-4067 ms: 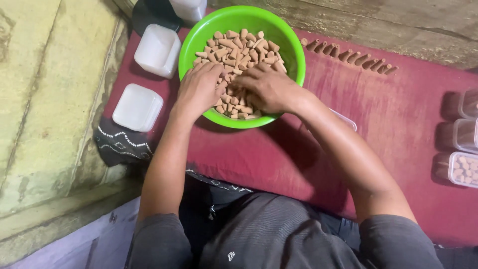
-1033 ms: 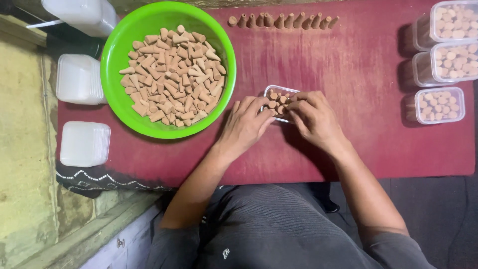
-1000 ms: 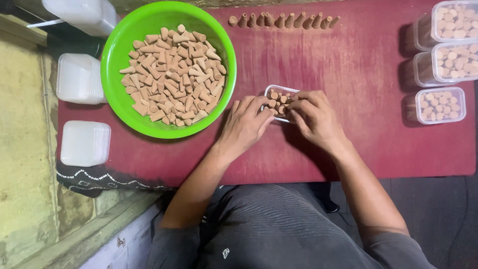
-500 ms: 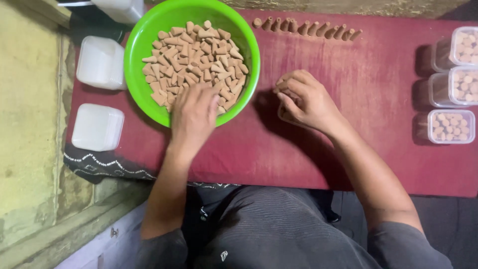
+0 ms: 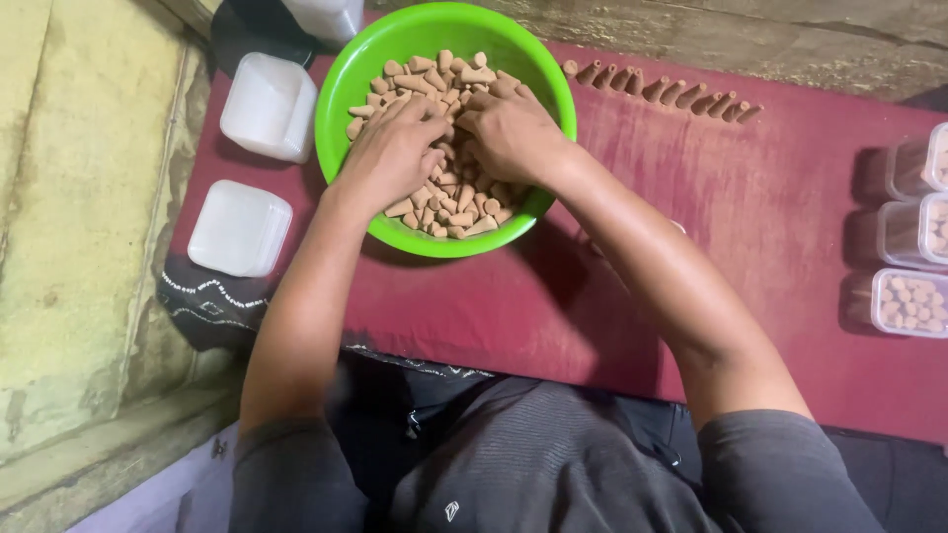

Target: Packing incense cones into small plastic containers and sealing them with lids

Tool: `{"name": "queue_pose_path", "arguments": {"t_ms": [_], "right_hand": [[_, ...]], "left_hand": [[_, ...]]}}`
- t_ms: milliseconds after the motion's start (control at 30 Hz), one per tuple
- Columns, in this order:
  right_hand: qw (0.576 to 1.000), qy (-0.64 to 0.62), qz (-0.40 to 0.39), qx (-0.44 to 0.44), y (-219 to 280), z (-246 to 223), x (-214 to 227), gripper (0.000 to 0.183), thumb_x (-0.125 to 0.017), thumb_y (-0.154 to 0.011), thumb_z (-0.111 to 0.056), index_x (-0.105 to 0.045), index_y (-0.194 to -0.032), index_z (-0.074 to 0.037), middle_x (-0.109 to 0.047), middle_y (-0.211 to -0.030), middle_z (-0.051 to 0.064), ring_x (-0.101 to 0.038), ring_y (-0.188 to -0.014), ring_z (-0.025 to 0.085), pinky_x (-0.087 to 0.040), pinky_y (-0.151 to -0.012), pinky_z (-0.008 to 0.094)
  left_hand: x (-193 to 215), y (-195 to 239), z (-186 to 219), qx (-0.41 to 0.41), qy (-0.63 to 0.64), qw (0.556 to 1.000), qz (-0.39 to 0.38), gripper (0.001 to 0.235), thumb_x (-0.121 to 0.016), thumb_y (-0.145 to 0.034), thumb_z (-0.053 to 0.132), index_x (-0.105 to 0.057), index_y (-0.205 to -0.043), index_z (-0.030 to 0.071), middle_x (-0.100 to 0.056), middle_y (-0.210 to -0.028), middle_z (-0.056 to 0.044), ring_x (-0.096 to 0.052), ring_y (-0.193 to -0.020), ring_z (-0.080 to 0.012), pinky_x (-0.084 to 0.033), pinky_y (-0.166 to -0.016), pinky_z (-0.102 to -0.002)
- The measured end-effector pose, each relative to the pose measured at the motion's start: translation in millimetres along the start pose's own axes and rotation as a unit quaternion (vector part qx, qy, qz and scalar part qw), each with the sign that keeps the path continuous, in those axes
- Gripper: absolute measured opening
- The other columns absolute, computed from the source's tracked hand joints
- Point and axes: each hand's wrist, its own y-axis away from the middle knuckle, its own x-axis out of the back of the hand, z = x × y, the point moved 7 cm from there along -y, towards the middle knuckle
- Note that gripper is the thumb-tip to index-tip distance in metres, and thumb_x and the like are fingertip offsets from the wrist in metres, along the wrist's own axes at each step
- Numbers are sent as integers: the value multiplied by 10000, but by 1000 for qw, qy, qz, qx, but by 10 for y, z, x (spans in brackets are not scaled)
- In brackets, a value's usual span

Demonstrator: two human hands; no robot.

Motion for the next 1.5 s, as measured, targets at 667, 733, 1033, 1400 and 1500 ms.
{"name": "queue_pose_path", "arguments": {"t_ms": [667, 733, 1033, 1400, 1500], "right_hand": [[967, -227, 86, 77, 528, -270, 804, 202, -689, -981, -11, -665, -1182, -5, -691, -984, 172, -685, -946, 393, -546, -875, 507], [955, -274, 99, 46, 715, -200, 911, 204, -694, -975, -32, -683, -1178, -32, -651, -962, 173, -672, -944, 432, -527, -811, 500], [986, -45, 155, -48, 775, 86, 909, 336, -739, -952, -77, -704, -1286, -90, -633, -1332, 156, -541, -1225, 374, -475, -924, 498], [996, -31, 13, 82, -372, -25, -114, 297, -625, -941, -47, -689, -1232, -45, -726, -1104, 118, -620, -1076, 376, -526, -915, 519], [988, -47, 39, 138, -322, -39, -44, 393, -666, -874, -78, -686, -1265, -108, -736, -1131, 130, -597, -1172, 433, -453, -1038, 538]], "left_hand": [[242, 568, 8, 65, 65, 992, 83, 148, -679, -1019, 123, -574, -1099, 56, -684, -958, -128, -697, -871, -315, -572, -723, -444], [274, 608, 111, 39, 75, 991, 100, 137, -680, -1003, 117, -614, -1115, 73, -690, -941, -133, -721, -903, -350, -572, -759, -464], [167, 592, 186, 64, 33, 988, 137, 145, -595, -957, 58, -602, -1096, 100, -721, -968, -69, -680, -904, -289, -505, -665, -454], [-95, 275, 56, 158, -30, 987, 3, 449, -664, -983, 268, -591, -1380, 72, -585, -1317, -212, -682, -955, -461, -546, -805, -592], [-96, 209, 110, 142, -8, 989, 35, 355, -769, -943, 285, -643, -1176, 49, -614, -1110, -171, -681, -956, -402, -556, -842, -567]]}}
